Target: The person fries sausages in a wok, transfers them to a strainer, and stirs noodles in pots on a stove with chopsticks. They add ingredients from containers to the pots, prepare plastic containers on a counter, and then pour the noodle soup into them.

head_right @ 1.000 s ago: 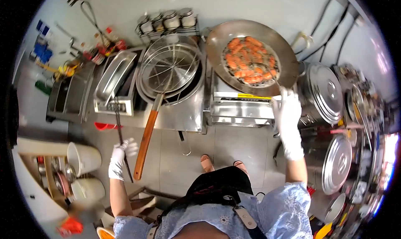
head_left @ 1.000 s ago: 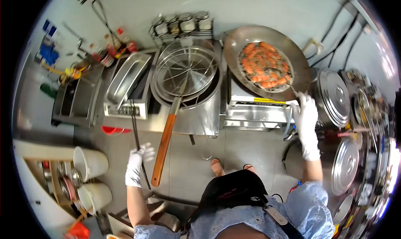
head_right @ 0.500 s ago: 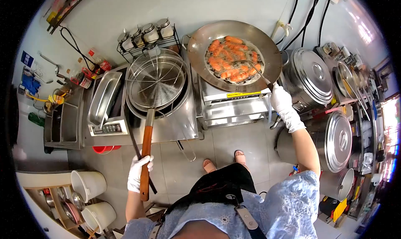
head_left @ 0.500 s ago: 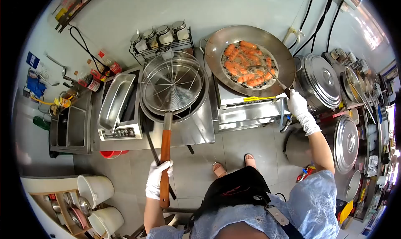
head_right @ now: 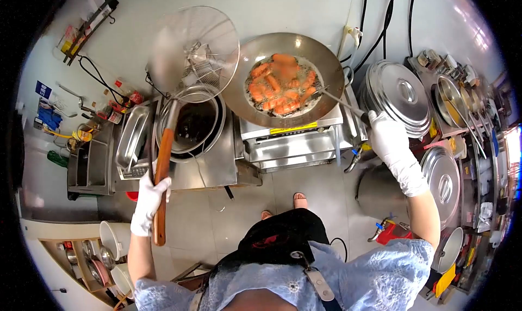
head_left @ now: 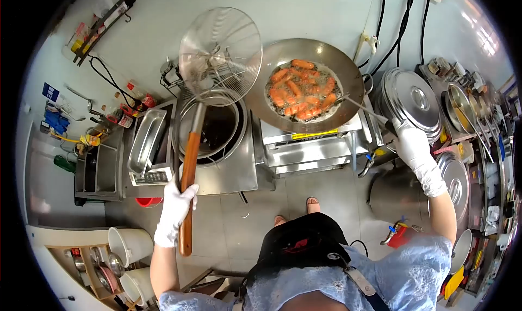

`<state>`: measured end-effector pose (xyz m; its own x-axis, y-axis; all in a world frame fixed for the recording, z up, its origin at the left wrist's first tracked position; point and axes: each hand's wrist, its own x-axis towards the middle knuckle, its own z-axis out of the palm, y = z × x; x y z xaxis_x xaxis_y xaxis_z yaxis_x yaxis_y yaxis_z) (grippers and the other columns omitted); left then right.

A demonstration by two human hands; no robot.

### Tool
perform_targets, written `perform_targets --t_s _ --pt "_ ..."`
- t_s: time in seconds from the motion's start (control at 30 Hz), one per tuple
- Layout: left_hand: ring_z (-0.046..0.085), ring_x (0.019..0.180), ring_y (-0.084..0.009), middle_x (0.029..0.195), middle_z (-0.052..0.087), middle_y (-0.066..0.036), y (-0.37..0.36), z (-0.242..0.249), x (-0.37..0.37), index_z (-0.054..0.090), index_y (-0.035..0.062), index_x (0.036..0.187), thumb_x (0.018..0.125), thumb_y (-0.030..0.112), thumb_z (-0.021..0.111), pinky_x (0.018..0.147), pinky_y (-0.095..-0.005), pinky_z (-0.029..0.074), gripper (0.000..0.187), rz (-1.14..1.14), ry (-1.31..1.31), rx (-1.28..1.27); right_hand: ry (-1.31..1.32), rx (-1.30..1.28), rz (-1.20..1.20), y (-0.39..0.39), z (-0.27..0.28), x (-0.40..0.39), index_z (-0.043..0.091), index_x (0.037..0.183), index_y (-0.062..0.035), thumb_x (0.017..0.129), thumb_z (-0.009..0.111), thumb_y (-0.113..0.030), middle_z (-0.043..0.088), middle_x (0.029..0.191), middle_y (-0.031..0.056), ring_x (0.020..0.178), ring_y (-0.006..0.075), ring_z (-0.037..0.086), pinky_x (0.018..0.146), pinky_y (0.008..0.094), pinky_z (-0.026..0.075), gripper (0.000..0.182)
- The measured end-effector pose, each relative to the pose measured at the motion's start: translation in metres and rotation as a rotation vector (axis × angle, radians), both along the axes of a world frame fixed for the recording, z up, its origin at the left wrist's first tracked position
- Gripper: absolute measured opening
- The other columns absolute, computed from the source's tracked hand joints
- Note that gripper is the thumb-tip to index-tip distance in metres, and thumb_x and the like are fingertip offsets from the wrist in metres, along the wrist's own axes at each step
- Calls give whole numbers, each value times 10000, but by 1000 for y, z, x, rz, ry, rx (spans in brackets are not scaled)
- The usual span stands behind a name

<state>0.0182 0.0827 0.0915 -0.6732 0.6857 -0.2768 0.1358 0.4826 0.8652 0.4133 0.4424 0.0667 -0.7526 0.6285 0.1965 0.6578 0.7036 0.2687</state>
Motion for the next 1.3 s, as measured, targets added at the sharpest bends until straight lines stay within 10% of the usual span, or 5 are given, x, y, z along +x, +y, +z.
perform_targets --t_s 0.2,0.47,0.57,0.7,1.3 --pt "632 759 -349 911 625 -245 84 -39 -4 352 62 1384 790 13 572 744 -378 491 635 -279 757 -28 -63 -38 14 12 -13 -3 587 958 -32 759 553 -78 563 726 103 642 240 624 526 343 498 207" --pt "604 803 -418 854 616 -270 131 -30 27 357 96 1388 768 41 579 741 -424 489 661 -305 766 -405 -11 -172 37 31 -74 -25 558 1035 -9 752 533 -46 583 775 136 669 268 637 539 351 513 287" --pt "601 813 -422 863 611 -276 135 -28 35 368 90 1381 765 41 575 750 -427 486 652 -332 673 -381 78 -206 46 38 -92 -31 569 987 -13 791 533 -62 576 772 121 677 258 636 550 354 516 205" --pt "490 522 -87 684 544 -56 138 -19 52 415 37 1342 801 1 532 480 -250 439 554 -236 137 -348 85 -278 6 41 -102 -38 568 1044 -10 788 530 -60 583 803 132 730 261 639 589 356 520 264" --pt "550 516 -181 697 570 -120 164 -68 132 520 -53 896 844 15 591 440 -317 478 110 41 -537 -97 344 -331 106 72 -77 -57 560 1094 -7 784 554 -115 608 793 165 693 315 632 605 400 507 329"
